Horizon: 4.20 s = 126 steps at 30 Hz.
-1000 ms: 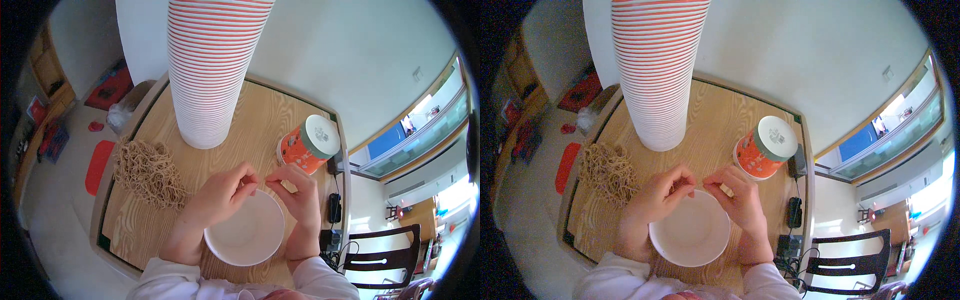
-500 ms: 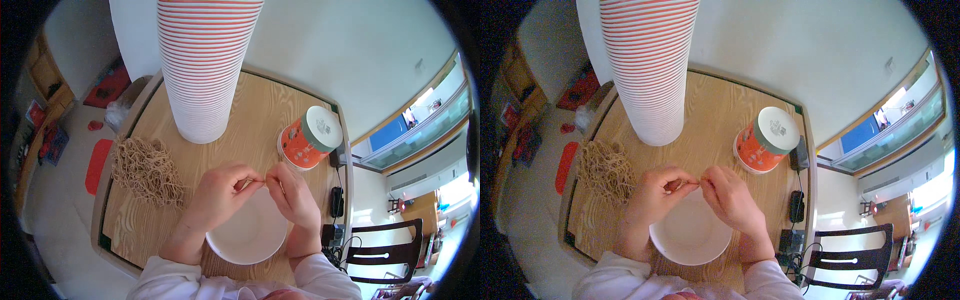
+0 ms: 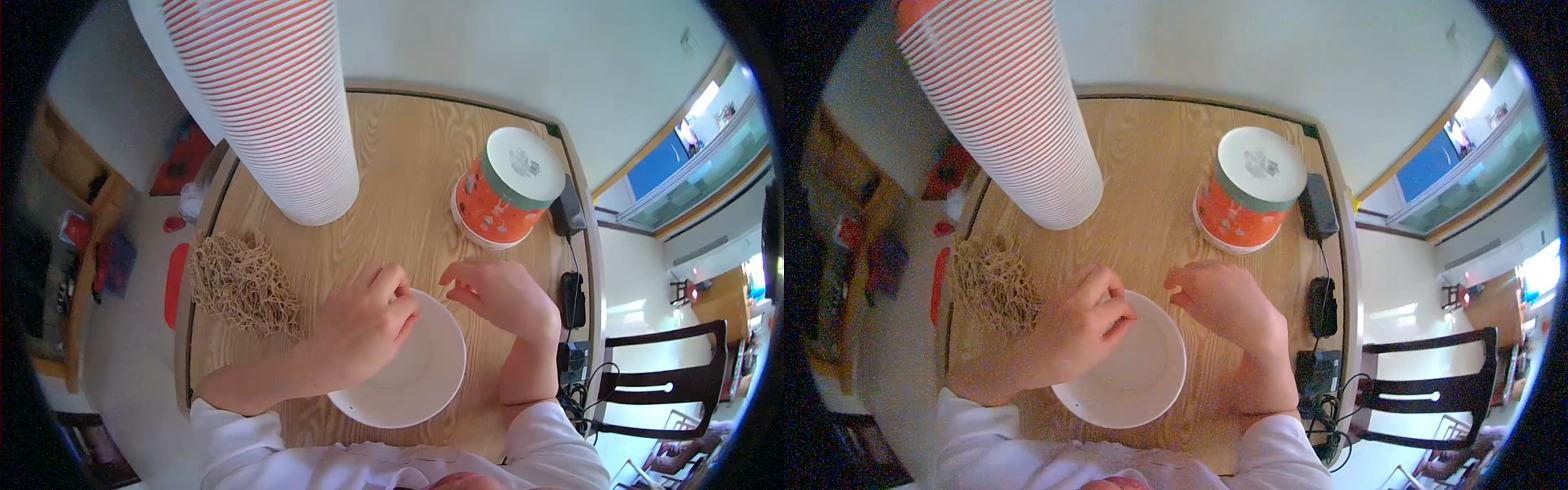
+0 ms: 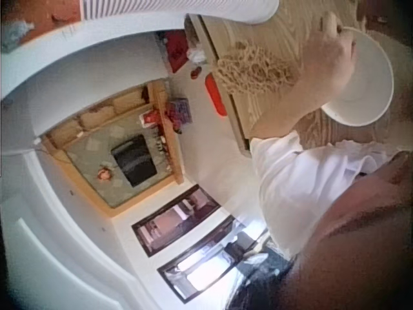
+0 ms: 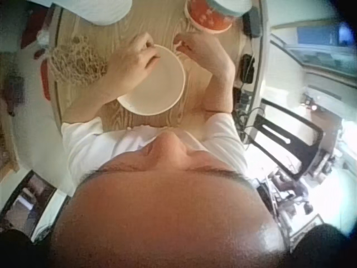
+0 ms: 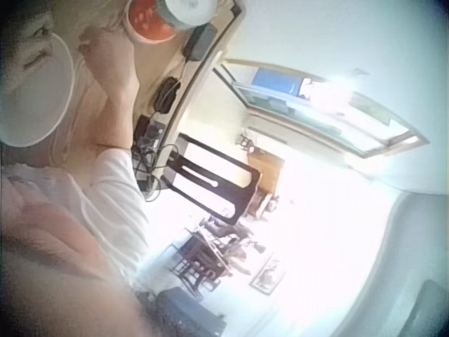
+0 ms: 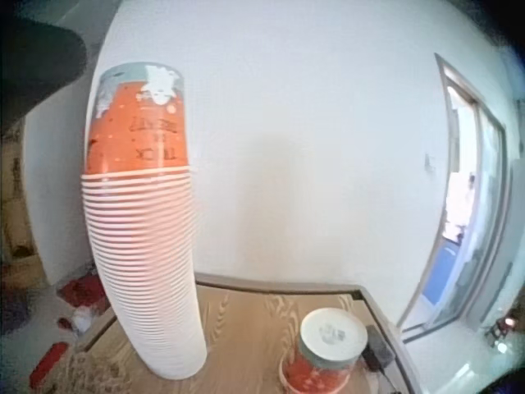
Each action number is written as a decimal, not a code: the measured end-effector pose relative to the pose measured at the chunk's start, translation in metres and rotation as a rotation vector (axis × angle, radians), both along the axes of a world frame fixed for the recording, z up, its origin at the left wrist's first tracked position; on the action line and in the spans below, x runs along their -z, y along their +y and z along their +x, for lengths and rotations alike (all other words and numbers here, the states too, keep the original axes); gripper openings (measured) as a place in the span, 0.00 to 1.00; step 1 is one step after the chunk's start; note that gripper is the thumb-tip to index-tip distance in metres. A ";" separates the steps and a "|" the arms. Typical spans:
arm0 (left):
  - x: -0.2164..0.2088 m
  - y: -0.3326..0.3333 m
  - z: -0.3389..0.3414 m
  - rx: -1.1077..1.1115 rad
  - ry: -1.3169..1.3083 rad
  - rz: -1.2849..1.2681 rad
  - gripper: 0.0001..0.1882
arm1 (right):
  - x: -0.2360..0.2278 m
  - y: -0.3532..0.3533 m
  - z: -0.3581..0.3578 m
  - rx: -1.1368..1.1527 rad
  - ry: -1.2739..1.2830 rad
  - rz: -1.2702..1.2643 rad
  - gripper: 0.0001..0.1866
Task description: Tying rubber bands around the rims of paper buckets for packaging.
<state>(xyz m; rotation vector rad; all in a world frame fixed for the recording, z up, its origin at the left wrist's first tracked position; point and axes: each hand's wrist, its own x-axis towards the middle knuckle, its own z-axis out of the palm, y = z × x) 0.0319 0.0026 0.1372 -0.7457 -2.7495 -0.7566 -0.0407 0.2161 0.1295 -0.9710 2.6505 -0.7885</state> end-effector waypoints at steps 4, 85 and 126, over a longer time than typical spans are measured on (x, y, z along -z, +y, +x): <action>0.003 0.009 -0.004 0.040 -0.002 -0.035 0.04 | 0.002 0.000 -0.001 -0.097 0.010 0.080 0.08; 0.472 -0.178 0.479 -1.532 -0.154 1.819 0.09 | -0.030 -0.045 0.038 0.022 0.312 -0.267 0.07; -0.024 0.019 0.028 -0.101 -0.020 0.509 0.18 | -0.044 0.006 0.043 -0.126 0.288 -0.346 0.05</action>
